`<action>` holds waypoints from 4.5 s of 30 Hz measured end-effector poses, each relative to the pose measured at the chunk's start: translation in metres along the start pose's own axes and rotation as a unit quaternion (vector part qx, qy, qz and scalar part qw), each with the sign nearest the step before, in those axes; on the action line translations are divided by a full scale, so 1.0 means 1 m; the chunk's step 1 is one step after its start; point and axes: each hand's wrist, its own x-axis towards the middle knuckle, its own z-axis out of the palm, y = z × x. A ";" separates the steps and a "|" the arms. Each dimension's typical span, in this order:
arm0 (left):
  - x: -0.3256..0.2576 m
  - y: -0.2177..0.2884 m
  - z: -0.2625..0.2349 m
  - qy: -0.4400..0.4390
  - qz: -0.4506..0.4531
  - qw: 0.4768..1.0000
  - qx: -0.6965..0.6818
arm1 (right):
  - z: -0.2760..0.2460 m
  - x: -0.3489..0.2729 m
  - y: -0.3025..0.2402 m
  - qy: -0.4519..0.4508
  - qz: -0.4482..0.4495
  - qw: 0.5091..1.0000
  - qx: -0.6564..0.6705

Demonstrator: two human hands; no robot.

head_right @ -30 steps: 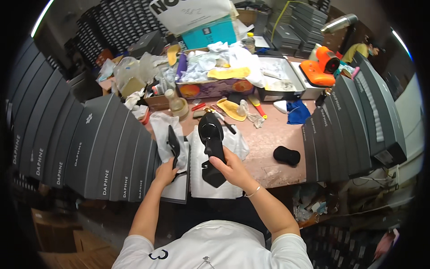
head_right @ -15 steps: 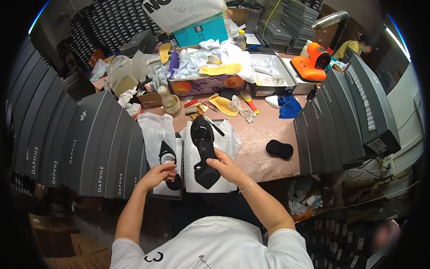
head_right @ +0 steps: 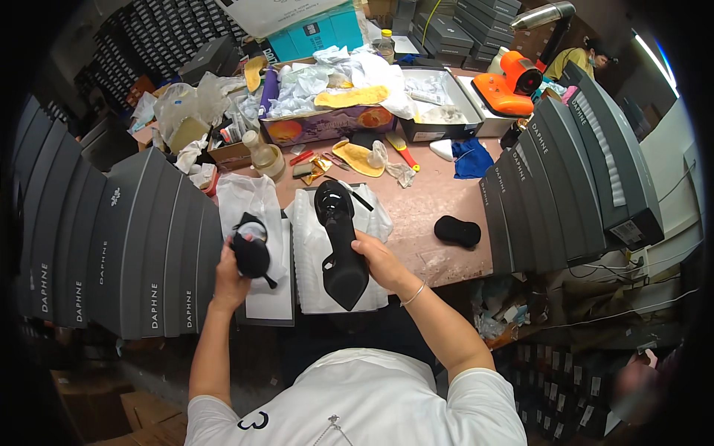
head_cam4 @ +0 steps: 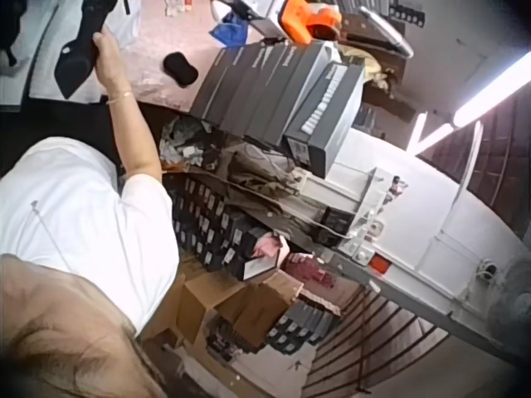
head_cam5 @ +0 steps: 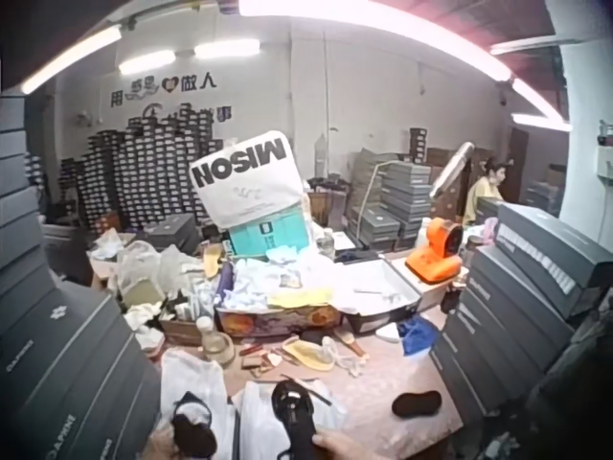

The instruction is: The person is preparing newly manufactured high-heel shoes for shipment by stuffing them with supports, wrapping them in tissue paper, and placing them into shoe boxes.

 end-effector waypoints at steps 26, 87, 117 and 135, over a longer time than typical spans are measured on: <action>-0.039 0.082 0.027 -0.106 -0.336 0.605 -0.714 | 0.036 -0.029 0.038 -0.028 0.118 0.987 0.107; -0.084 0.081 0.061 0.093 -0.185 0.803 -0.558 | 0.071 -0.062 0.025 0.022 -0.301 0.953 -0.011; -0.094 0.094 0.058 0.138 -0.382 0.638 -0.654 | 0.050 -0.046 0.053 0.047 -0.048 0.982 0.179; -0.035 0.109 0.053 0.278 -0.343 0.631 -0.638 | 0.087 -0.071 0.029 -0.131 -0.148 0.917 -0.347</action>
